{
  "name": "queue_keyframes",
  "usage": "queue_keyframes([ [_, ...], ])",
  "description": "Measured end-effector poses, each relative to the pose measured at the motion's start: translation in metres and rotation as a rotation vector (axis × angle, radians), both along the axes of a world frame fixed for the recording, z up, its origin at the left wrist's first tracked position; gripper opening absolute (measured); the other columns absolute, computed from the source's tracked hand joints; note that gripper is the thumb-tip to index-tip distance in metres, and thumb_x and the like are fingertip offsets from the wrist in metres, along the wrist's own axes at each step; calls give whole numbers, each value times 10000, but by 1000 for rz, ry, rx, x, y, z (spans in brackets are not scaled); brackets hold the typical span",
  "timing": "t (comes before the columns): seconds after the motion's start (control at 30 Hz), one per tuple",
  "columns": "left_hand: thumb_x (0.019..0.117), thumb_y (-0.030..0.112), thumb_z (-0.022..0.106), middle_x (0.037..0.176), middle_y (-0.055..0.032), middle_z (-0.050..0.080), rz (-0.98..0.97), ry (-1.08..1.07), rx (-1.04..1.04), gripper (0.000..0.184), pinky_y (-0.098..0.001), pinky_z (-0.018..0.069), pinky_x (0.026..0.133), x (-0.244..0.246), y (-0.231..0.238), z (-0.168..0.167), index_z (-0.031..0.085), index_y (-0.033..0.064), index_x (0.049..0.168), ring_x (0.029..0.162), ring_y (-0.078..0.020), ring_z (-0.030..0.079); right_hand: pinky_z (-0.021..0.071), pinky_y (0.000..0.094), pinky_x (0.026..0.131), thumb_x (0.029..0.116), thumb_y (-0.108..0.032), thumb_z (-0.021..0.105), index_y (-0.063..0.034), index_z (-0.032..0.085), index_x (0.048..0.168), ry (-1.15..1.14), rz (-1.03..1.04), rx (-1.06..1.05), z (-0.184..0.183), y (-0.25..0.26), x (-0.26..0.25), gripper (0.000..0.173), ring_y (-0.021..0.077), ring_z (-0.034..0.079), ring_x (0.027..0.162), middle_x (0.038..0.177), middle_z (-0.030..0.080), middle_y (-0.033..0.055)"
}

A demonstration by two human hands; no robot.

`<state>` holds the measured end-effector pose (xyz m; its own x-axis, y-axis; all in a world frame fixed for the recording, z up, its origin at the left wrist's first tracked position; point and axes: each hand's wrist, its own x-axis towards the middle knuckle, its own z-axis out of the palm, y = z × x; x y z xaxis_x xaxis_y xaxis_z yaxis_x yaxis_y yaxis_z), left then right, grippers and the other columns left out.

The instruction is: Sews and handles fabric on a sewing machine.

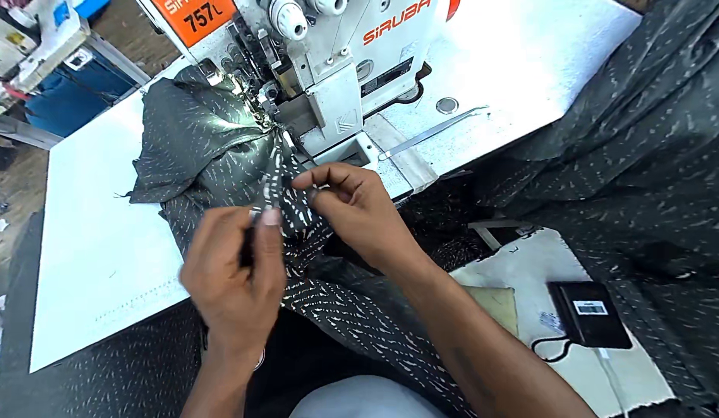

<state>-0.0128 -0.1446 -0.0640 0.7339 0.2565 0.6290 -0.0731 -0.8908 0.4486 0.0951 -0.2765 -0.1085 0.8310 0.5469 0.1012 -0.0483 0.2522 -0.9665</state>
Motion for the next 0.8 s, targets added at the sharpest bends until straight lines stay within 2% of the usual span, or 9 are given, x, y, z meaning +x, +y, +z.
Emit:
queue_keyframes([
  [0.13,988,129,654,894,63,689,34,59,-252,155,-134,492,594,9,16,26,719,60,1111,693,14,601,452,222,474,923,44,529,-61,742,1167,-66,-6,-58,8,1,5,341,59,531,544,964,728,22],
  [0.23,958,132,677,862,1,646,6,47,18,186,-165,449,613,5,13,29,756,15,1079,718,-17,564,485,212,500,923,59,512,-72,742,1198,-24,44,-28,4,-5,-2,382,48,570,575,1097,743,16],
  [0.27,945,140,686,851,-31,637,-18,48,119,186,-188,457,636,2,8,25,774,13,1048,736,-44,568,483,209,498,920,66,510,-64,744,1195,-13,49,-14,2,-6,-6,384,47,568,568,1065,748,24],
  [0.33,928,150,705,876,-21,643,-56,76,138,156,-170,489,664,1,0,9,793,52,1011,777,-36,594,475,204,491,920,65,512,-47,741,1188,-19,43,-7,-1,-9,-11,369,46,555,556,957,738,32],
  [0.4,936,154,712,944,13,648,-63,104,-34,128,-138,514,651,3,-3,-3,784,80,1012,795,-9,612,455,198,478,926,56,520,-39,739,1181,-32,25,-15,-1,-9,-12,349,46,532,538,857,716,26],
  [0.53,976,169,683,956,40,658,-58,76,-330,96,-160,503,580,9,-2,-4,733,100,1020,711,-30,595,411,210,460,933,20,507,-55,746,1132,-49,-13,-25,-6,-5,-6,320,47,489,519,822,688,8],
  [0.63,1056,135,550,985,49,643,-34,100,-405,139,-165,515,659,14,6,10,641,90,1151,769,-23,603,472,219,510,993,-59,576,-53,748,1108,-58,-21,-9,-5,-2,-2,207,63,551,571,880,716,16],
  [0.73,1082,103,421,1051,3,679,-75,146,-734,266,-284,592,813,28,12,26,622,65,1252,920,-89,676,495,234,543,964,-142,702,-64,753,1009,-63,-63,12,-5,6,1,103,84,592,618,828,702,11],
  [0.8,1070,215,506,1004,28,665,-33,233,-583,288,-246,559,774,36,17,33,627,94,1302,871,-54,645,506,247,564,936,-120,729,-64,735,982,-57,-87,11,-7,10,2,72,97,603,640,822,691,20],
])
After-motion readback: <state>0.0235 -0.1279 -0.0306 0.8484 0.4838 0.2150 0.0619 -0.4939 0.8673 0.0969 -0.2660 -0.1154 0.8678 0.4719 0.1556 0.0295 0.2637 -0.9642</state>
